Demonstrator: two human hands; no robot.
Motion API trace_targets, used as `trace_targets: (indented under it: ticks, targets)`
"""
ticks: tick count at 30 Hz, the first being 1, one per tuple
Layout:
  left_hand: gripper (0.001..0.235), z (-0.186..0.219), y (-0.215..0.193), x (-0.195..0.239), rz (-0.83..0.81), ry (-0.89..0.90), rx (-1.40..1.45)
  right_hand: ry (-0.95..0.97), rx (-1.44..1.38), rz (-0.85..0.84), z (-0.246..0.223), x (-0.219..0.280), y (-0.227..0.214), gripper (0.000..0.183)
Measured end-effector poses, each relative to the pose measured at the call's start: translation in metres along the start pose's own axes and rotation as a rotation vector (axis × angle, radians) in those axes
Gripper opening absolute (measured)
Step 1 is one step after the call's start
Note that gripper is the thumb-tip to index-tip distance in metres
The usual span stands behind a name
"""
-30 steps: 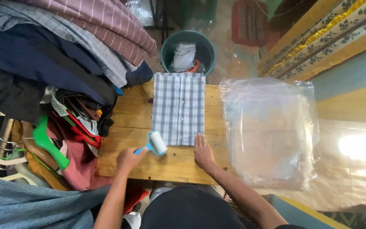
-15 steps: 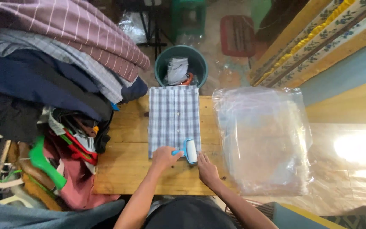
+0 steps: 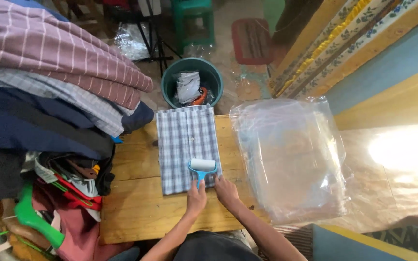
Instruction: The person folds a plaid shirt on a wooden table, uses a lint roller to remove lint from the shirt, and then places the folded shirt into a clear plastic bag. The person smooths the shirt inside the bag and sets it aside.
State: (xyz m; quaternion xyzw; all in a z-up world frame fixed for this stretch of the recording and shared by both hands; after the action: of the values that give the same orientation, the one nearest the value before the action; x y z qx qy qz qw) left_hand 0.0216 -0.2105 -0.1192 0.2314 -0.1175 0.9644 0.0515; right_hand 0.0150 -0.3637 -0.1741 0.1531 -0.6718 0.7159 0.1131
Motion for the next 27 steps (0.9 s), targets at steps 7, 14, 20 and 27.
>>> trace_targets:
  ticks: [7,14,20,27]
  targets:
    - [0.071,0.052,0.027,-0.014,-0.081,-0.112,0.098,-0.152,0.026,0.361,0.006,0.001,0.039,0.017]
    - [0.067,0.053,0.046,-0.114,0.058,-0.013,0.091,-0.162,0.031,0.432,0.003,0.008,0.031,0.018]
    - [0.069,0.09,0.045,-0.177,0.088,0.034,0.101,-0.141,0.041,0.418,0.004,0.014,0.028,0.011]
    - [0.054,0.071,0.041,-0.277,0.068,0.002,0.151,-0.148,-0.054,0.388,0.006,0.01,0.048,0.007]
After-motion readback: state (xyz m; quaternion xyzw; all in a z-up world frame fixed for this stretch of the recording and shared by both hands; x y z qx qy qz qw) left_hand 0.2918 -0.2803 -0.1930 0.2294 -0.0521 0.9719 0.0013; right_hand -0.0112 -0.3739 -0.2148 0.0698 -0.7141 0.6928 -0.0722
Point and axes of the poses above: each hand's wrist, its own x-axis away from the middle knuckle, its own y-axis out of the palm, z = x × y, the point moved 4 cm from there along -x, towards the middle knuckle, and after that the axes turned 11 degrees about x, right-handed, at the moved point
